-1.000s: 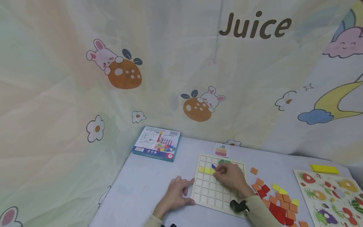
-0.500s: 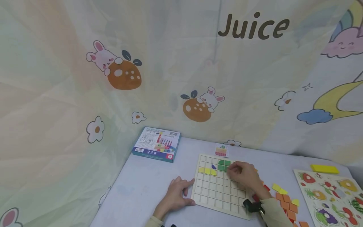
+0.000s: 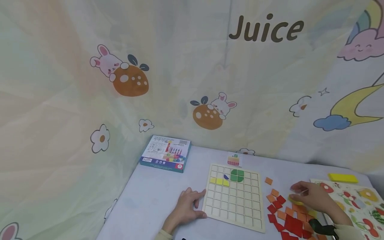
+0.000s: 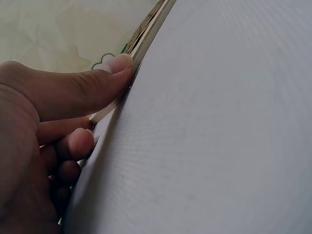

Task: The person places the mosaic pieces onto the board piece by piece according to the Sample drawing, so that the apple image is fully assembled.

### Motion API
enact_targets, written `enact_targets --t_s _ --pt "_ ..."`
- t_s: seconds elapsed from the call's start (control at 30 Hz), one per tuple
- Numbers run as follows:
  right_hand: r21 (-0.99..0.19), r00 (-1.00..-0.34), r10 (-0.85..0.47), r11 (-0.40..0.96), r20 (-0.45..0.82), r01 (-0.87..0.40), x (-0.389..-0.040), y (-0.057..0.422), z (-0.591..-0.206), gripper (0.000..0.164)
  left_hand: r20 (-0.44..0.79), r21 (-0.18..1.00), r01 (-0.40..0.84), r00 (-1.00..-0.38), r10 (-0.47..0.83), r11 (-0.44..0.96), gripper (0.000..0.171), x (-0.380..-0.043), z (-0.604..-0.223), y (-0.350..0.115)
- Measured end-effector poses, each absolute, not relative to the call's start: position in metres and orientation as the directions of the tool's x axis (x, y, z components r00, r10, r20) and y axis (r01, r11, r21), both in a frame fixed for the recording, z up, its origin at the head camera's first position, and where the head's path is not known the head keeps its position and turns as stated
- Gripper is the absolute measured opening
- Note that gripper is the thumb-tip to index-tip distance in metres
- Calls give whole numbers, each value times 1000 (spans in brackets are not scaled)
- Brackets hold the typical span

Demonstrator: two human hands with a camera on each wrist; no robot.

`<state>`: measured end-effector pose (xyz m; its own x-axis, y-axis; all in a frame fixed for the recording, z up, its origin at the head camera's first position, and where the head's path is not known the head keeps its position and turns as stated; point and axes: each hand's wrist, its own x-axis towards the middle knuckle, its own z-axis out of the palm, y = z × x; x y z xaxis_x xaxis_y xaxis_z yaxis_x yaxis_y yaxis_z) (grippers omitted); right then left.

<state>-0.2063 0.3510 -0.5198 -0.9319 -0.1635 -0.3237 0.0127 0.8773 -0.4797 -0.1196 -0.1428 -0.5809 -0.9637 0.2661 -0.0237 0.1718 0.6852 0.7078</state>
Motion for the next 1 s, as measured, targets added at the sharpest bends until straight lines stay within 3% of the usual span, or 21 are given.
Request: enact_targets --t_s 0.17,0.47,0.83,1.0 --pt "-460 -902 -124 883 -413 89 -200 368 -529 60 -30 709 162 -966 259 686 89 -119 -581 -145" --pt "-455 -896 -77 878 -437 146 -193 368 -536 35 -32 718 157 -966 258 679 89 -119 -580 -143" --pt "-470 -899 -98 873 -426 127 -190 364 -538 48 -40 721 150 -965 258 676 89 -119 -579 -142" --pt "-474 -900 -103 872 -424 124 -191 360 -538 47 -36 726 151 -966 257 670 89 -119 -579 -142"
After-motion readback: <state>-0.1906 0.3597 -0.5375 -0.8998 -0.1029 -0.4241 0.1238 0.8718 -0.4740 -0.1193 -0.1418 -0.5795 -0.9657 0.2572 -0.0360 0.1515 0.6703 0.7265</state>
